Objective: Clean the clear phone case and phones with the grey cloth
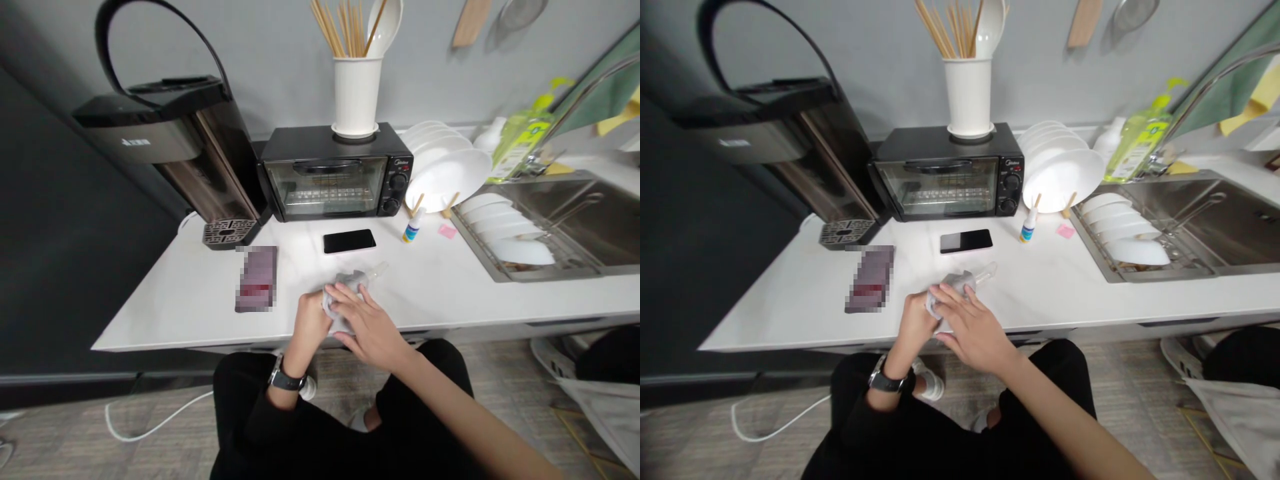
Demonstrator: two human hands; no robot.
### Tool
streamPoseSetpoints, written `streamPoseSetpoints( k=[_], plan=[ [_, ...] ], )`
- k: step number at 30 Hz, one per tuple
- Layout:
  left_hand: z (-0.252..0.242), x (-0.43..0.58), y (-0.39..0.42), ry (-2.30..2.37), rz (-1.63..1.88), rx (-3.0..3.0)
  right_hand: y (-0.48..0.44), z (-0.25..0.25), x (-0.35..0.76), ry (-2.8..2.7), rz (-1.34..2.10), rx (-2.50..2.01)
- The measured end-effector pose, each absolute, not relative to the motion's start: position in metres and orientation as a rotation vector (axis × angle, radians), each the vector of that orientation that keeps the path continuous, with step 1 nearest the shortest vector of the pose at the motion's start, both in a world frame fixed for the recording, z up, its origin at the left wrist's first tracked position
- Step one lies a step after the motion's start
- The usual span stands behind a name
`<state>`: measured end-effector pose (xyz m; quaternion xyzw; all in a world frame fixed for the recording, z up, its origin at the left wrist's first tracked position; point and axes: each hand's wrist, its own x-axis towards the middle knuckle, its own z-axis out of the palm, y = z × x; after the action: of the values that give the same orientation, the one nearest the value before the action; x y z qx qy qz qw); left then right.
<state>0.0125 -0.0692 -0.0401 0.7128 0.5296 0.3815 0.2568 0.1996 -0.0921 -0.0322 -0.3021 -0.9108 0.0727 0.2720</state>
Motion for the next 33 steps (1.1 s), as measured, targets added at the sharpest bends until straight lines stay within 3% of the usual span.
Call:
streamPoseSetpoints(
  k=[6,12,18,24,30,33],
  plan=[
    [-0.039,0.021,-0.072,1.311,1.039,1.960,-0.083,-0.026,0.234,-2.299,0.004,-1.121],
    [-0.042,0.014,-0.067,1.337,1.068,1.959,-0.098,-0.030,0.207,-2.513,0.082,-0.851],
    [-0.035,0.020,-0.070,1.337,1.069,1.941,-0.086,-0.031,0.230,-2.230,-0.002,-1.165],
    [-0.036,0.014,-0.068,1.313,1.095,1.952,-0.098,-0.031,0.208,-2.496,0.117,-0.830],
    [-0.034,0.018,-0.068,1.346,1.048,1.925,-0.084,-0.032,0.235,-2.211,0.029,-1.238],
    [-0.033,0.016,-0.068,1.354,1.062,1.964,-0.097,-0.033,0.216,-2.310,0.098,-1.099]
  ],
)
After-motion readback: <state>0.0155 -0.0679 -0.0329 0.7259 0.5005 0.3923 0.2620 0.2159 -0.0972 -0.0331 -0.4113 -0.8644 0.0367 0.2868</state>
